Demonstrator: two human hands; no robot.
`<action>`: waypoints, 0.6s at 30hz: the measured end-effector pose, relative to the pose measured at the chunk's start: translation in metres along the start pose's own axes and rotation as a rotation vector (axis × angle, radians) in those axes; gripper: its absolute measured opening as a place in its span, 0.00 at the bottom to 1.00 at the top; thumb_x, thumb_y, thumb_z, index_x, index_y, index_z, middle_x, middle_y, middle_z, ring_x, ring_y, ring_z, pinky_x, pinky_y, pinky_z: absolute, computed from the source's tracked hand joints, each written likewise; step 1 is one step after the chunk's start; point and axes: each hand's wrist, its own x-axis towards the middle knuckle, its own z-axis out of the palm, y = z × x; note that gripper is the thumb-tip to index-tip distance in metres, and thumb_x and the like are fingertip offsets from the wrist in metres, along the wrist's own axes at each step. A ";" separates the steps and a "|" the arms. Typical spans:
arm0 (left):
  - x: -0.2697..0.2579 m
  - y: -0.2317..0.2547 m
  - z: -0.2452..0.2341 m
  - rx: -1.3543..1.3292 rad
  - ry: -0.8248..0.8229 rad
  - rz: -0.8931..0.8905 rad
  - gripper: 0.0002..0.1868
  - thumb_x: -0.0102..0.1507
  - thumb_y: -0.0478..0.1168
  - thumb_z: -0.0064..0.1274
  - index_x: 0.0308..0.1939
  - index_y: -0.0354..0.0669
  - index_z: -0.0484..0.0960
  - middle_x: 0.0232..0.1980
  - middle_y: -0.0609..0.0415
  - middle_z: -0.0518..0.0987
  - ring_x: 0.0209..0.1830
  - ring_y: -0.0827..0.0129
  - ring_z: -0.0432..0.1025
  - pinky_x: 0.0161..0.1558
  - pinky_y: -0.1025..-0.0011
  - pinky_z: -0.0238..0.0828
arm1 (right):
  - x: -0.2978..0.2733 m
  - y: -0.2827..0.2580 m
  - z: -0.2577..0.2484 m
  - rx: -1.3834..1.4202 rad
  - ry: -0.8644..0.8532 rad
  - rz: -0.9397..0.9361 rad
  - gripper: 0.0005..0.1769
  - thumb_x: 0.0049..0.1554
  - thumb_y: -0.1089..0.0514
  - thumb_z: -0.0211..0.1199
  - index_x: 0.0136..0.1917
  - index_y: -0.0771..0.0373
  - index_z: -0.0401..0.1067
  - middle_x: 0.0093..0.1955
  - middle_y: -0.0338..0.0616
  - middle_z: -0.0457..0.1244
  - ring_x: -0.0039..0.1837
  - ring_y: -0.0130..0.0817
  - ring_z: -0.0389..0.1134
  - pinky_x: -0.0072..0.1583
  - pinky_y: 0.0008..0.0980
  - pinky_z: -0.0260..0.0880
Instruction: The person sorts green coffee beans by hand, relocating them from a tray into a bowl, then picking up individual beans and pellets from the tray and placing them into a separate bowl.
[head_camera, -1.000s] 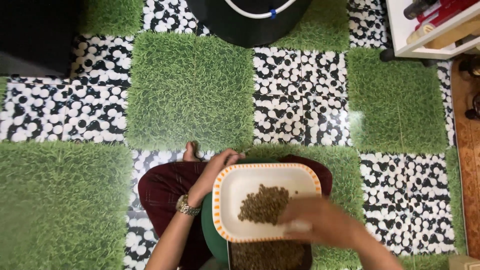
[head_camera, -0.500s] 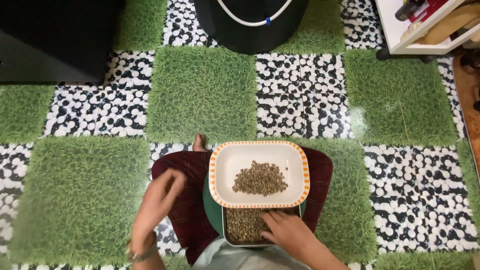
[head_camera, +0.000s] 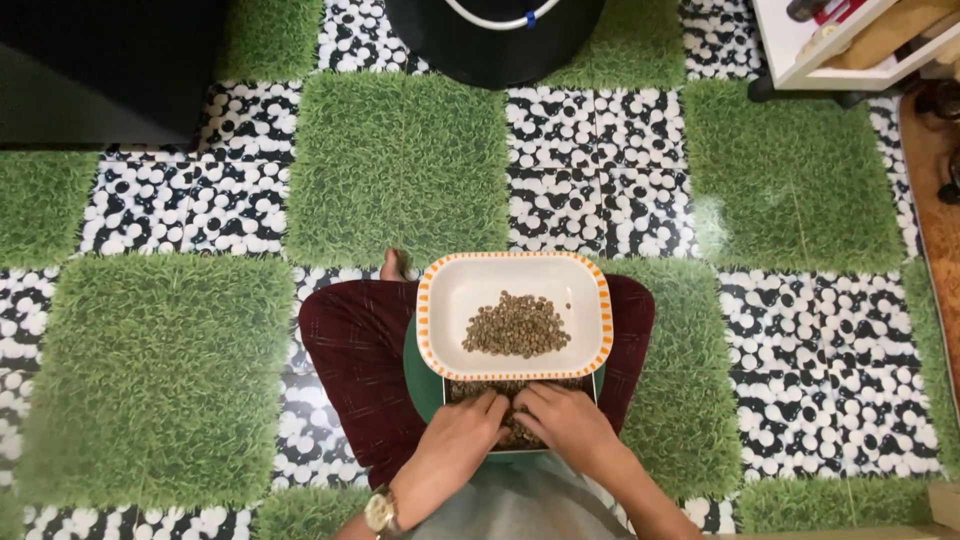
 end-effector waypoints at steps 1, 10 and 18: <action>0.005 -0.002 0.004 0.044 0.020 -0.013 0.11 0.62 0.39 0.58 0.42 0.37 0.74 0.41 0.49 0.76 0.35 0.58 0.74 0.33 0.64 0.73 | 0.003 -0.001 -0.005 0.056 0.018 0.038 0.08 0.58 0.52 0.62 0.48 0.57 0.71 0.46 0.35 0.68 0.45 0.38 0.69 0.46 0.39 0.68; 0.007 -0.009 0.012 -0.094 0.043 -0.036 0.13 0.63 0.42 0.56 0.47 0.39 0.75 0.44 0.49 0.76 0.32 0.55 0.74 0.35 0.61 0.72 | -0.003 -0.002 0.002 0.053 0.062 0.099 0.11 0.58 0.48 0.62 0.46 0.56 0.71 0.44 0.36 0.66 0.43 0.38 0.68 0.45 0.39 0.67; 0.003 -0.011 0.017 -0.108 0.049 -0.052 0.12 0.63 0.42 0.56 0.46 0.41 0.75 0.44 0.51 0.76 0.31 0.56 0.74 0.34 0.62 0.73 | -0.004 -0.004 0.005 0.052 0.087 0.117 0.10 0.58 0.48 0.62 0.46 0.55 0.73 0.45 0.34 0.67 0.44 0.35 0.69 0.47 0.35 0.69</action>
